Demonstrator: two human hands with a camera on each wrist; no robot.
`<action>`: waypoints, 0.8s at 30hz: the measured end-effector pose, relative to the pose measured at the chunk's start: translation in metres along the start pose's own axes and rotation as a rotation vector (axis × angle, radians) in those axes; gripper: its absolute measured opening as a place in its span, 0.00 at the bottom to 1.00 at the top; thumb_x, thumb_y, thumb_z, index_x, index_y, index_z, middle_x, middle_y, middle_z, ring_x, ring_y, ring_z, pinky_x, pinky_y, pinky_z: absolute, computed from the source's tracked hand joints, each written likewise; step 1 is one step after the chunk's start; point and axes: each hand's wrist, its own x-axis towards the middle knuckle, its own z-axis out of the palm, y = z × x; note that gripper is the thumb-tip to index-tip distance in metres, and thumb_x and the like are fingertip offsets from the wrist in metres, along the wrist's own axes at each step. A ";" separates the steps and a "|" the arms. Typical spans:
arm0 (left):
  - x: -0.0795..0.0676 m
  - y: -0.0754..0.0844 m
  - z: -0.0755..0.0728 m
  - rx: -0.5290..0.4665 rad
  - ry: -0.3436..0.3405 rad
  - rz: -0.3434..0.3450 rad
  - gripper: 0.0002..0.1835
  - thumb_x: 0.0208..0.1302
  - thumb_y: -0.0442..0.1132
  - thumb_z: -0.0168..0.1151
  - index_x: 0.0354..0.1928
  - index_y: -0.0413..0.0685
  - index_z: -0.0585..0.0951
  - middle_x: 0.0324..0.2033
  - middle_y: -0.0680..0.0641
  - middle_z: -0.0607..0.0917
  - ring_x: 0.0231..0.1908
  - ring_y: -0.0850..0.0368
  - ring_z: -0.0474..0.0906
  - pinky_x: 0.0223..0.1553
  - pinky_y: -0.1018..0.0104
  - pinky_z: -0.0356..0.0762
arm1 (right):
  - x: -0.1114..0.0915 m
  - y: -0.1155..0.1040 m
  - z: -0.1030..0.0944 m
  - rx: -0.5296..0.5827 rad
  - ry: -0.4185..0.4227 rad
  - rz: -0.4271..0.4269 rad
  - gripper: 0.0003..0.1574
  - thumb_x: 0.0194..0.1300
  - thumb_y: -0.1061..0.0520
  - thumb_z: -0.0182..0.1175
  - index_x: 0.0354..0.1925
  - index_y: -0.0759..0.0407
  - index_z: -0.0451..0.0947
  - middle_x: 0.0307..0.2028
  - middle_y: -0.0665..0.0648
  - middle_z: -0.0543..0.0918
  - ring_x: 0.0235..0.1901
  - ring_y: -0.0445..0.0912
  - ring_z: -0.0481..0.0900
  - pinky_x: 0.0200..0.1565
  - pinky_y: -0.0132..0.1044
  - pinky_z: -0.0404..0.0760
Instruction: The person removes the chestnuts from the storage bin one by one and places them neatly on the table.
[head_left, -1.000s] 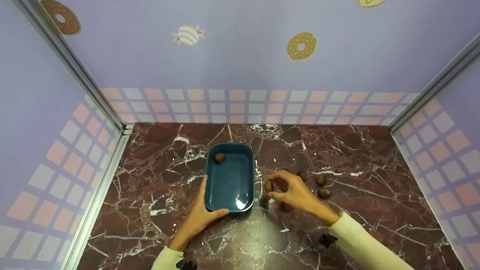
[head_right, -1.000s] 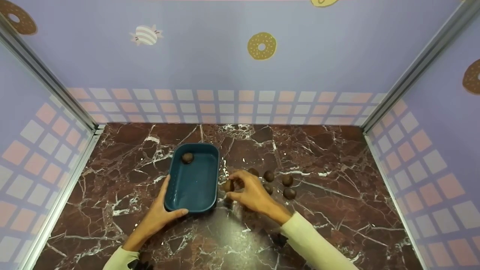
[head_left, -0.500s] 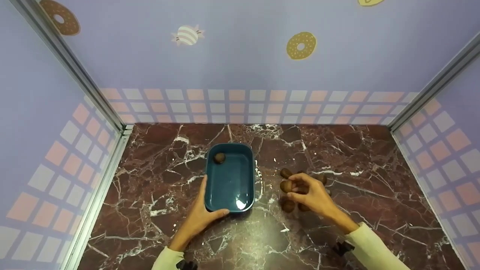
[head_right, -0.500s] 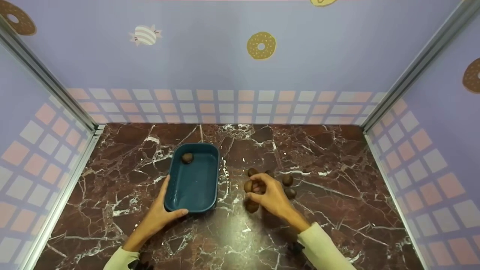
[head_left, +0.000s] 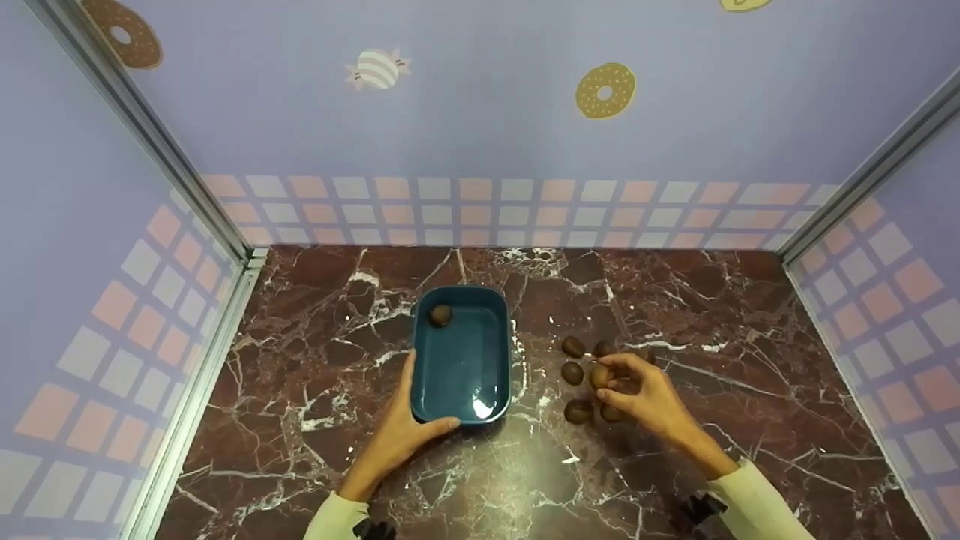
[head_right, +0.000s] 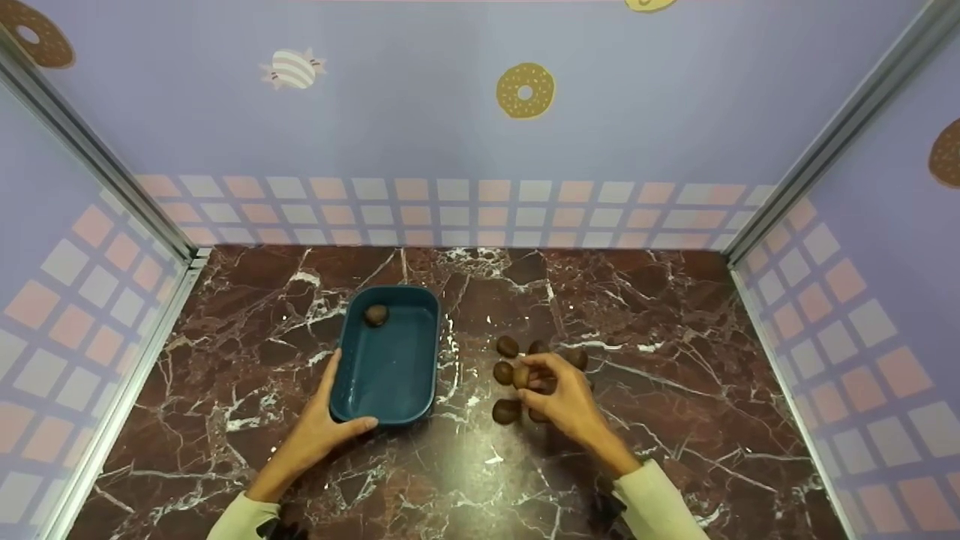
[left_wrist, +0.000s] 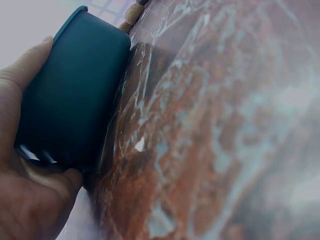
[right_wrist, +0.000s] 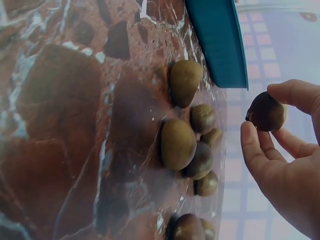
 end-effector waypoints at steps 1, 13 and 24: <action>0.000 0.000 0.000 -0.004 -0.001 -0.002 0.75 0.56 0.47 0.89 0.92 0.54 0.42 0.89 0.39 0.47 0.86 0.35 0.47 0.82 0.31 0.47 | -0.002 0.001 -0.001 0.001 0.006 0.003 0.29 0.61 0.75 0.76 0.60 0.76 0.82 0.48 0.69 0.88 0.46 0.47 0.89 0.52 0.35 0.89; 0.000 0.001 0.000 0.012 0.005 -0.011 0.75 0.55 0.50 0.90 0.92 0.56 0.43 0.89 0.40 0.47 0.86 0.35 0.47 0.82 0.31 0.47 | -0.023 0.014 -0.010 0.024 0.100 0.095 0.29 0.58 0.77 0.77 0.57 0.73 0.81 0.49 0.69 0.89 0.45 0.43 0.88 0.50 0.30 0.87; -0.001 0.000 0.000 -0.023 -0.004 -0.018 0.73 0.58 0.47 0.88 0.92 0.57 0.42 0.89 0.41 0.46 0.86 0.35 0.44 0.81 0.28 0.46 | -0.042 0.027 -0.028 -0.056 0.151 0.127 0.31 0.59 0.76 0.78 0.60 0.72 0.82 0.53 0.66 0.88 0.50 0.40 0.87 0.54 0.29 0.86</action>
